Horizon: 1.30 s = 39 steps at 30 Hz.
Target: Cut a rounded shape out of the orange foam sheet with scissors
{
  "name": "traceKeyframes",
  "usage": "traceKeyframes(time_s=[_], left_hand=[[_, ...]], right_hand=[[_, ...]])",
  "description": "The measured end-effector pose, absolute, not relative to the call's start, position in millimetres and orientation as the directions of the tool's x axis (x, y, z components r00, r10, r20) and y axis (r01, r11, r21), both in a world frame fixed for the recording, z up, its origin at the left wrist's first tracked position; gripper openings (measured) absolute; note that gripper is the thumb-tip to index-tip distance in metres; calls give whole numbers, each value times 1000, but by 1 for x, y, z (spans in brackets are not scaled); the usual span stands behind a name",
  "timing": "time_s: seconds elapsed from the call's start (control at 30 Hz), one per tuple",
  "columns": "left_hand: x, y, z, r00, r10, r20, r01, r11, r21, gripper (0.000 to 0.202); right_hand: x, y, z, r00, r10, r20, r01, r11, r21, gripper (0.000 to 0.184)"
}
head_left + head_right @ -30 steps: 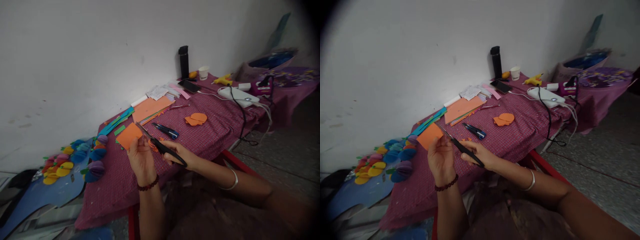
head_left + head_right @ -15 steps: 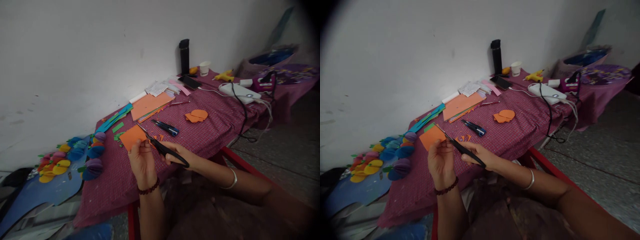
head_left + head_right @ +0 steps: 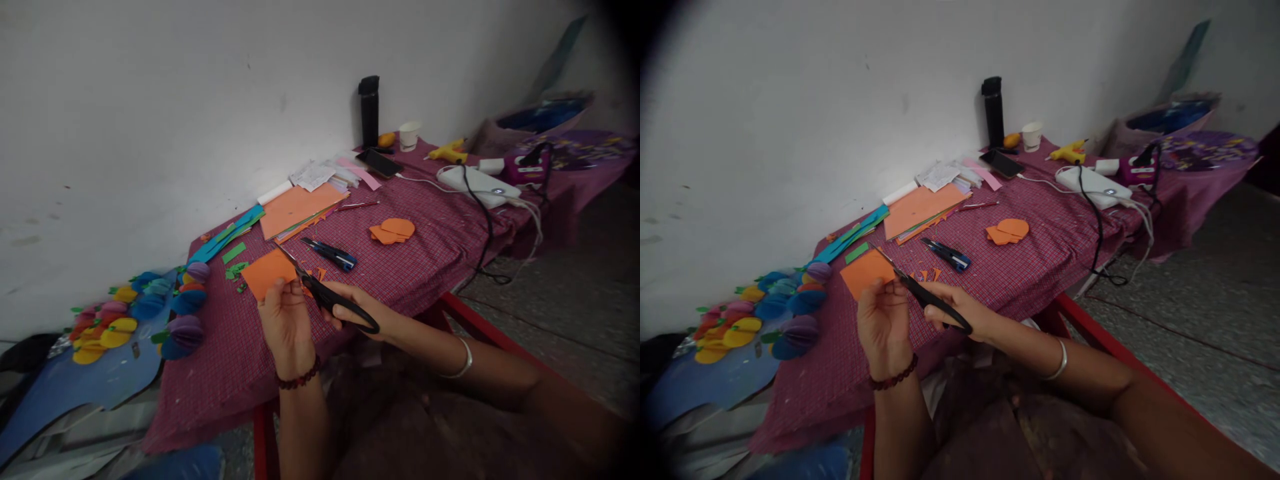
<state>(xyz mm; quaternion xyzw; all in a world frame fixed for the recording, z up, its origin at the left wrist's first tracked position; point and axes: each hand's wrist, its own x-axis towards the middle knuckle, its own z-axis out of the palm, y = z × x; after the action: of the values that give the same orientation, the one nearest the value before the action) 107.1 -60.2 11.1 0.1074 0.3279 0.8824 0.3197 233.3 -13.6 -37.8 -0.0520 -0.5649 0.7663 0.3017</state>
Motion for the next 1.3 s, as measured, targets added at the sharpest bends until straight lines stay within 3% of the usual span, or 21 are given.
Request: traceKeyframes(time_s=[0.23, 0.8, 1.0, 1.3], left_hand=[[107, -60, 8, -768, 639, 44, -458, -595, 660, 16], [111, -60, 9, -789, 614, 13, -452, -594, 666, 15], [108, -61, 8, -778, 628, 39, -449, -598, 664, 16], [105, -64, 18, -784, 619, 53, -417, -588, 694, 15]], right_hand=[[231, -14, -40, -802, 521, 292, -439, -182, -880, 55], [228, -26, -36, -762, 579, 292, -463, -171, -870, 50], [226, -27, -39, -768, 575, 281, -471, -210, -856, 53], [234, -19, -31, -798, 537, 275, -411, -150, -899, 55]])
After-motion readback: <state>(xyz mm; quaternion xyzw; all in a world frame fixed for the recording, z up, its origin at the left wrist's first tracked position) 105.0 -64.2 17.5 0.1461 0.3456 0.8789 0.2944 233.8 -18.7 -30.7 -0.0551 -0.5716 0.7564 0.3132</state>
